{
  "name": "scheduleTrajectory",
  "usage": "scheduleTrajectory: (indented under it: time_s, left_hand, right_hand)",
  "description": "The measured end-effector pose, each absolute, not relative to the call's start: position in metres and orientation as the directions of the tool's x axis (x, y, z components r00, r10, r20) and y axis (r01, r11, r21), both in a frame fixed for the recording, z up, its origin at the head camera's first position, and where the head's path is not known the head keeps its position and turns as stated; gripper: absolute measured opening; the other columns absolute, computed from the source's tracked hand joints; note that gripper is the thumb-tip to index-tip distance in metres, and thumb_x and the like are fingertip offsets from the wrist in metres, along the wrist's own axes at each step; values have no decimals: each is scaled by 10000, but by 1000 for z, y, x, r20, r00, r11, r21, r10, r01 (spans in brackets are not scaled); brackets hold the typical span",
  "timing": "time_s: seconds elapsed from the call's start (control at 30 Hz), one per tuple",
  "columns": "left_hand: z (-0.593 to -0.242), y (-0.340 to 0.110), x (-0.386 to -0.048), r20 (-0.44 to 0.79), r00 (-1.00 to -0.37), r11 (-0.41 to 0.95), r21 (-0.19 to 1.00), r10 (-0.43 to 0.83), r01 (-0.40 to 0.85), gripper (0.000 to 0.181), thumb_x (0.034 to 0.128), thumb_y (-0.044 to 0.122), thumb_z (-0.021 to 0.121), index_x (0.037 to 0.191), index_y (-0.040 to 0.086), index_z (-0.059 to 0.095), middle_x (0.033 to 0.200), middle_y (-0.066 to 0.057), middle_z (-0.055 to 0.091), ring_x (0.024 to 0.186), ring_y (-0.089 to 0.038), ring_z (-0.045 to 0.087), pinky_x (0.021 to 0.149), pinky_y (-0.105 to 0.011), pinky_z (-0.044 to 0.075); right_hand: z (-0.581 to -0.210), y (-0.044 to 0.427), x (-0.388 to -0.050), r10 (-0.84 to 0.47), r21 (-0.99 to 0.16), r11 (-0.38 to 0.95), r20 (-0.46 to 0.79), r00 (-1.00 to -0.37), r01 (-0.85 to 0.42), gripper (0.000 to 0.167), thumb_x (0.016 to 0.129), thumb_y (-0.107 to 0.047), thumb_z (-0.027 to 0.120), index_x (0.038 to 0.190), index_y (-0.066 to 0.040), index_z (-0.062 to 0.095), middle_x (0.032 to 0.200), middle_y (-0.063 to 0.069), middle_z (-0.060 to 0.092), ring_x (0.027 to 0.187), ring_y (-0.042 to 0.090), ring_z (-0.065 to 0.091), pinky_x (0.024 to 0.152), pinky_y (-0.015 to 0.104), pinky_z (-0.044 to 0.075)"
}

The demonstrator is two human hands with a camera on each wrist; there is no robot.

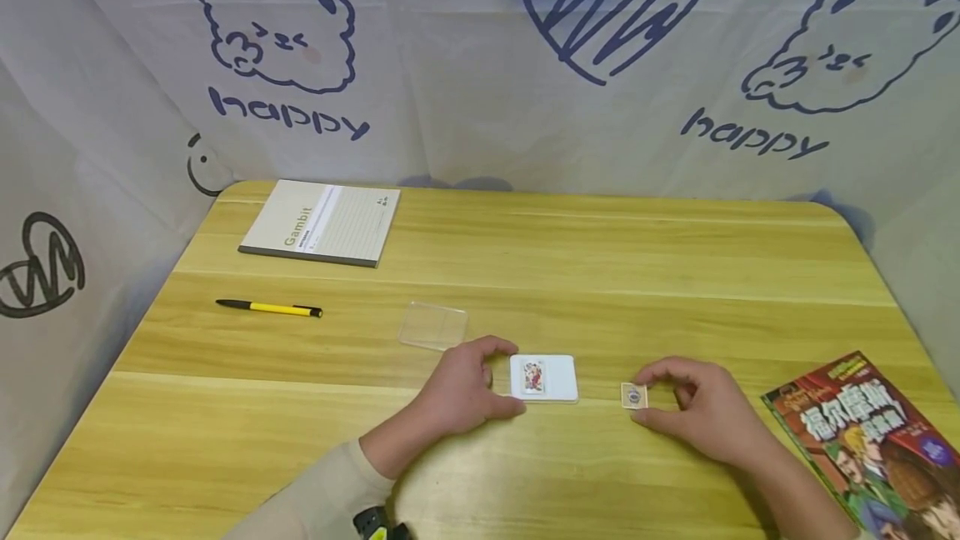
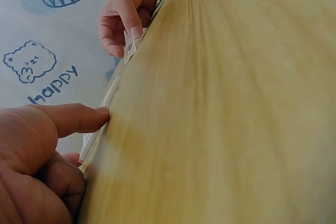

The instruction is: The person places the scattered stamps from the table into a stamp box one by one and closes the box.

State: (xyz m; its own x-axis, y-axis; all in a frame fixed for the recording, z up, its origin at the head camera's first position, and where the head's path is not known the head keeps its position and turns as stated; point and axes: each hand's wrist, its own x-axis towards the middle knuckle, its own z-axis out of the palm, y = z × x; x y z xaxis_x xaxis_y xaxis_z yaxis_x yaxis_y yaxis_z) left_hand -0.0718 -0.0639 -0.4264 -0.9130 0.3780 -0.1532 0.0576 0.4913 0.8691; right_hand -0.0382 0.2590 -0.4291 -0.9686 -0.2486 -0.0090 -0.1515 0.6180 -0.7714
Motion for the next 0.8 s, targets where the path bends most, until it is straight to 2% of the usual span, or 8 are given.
scheduleTrajectory:
  time_s: [0.13, 0.43, 0.63, 0.73, 0.8]
  left_hand:
    - [-426, -64, -72, -154, -913, 496, 866, 377, 58, 650, 661, 90, 922, 1241, 20, 637, 574, 38, 409, 466, -82, 359, 439, -236, 321]
    - [-426, -64, -72, -155, -913, 493, 868, 377, 56, 648, 663, 90, 920, 1240, 19, 635, 569, 39, 406, 462, -82, 358, 435, -236, 320]
    - [-425, -63, -71, -155, -913, 494, 867, 378, 57, 648, 661, 94, 923, 1238, 24, 638, 573, 36, 416, 465, -82, 365, 439, -237, 326]
    - [-425, -63, -71, -157, -913, 498, 865, 377, 57, 647, 662, 98, 924, 1238, 26, 639, 577, 35, 421, 467, -83, 370, 442, -238, 331]
    - [-424, -63, -71, -157, -913, 499, 865, 377, 57, 646, 662, 97, 923, 1238, 24, 638, 579, 32, 424, 470, -85, 371, 442, -238, 330]
  right_hand:
    - [-428, 259, -38, -264, -778, 608, -7, -965, -160, 324, 741, -252, 904, 1017, -225, 736, 529, -74, 360, 437, 41, 294, 445, 278, 342]
    - [-429, 256, -39, -256, -789, 587, 33, -966, -183, 304, 761, -228, 894, 1007, -253, 718, 533, -68, 360, 443, 38, 283, 446, 297, 347]
    - [-428, 248, -43, -283, -805, 543, 92, -955, -238, 327, 751, -190, 900, 1010, -241, 708, 697, 6, 484, 473, 57, 311, 472, 294, 360]
    - [-428, 242, -45, -299, -820, 510, 113, -947, -259, 342, 744, -165, 902, 1020, -221, 707, 775, 25, 531, 487, 58, 316, 545, 281, 412]
    - [-428, 238, -46, -309, -840, 480, 109, -945, -254, 344, 746, -148, 898, 1027, -202, 708, 768, 36, 532, 492, 52, 309, 549, 275, 417]
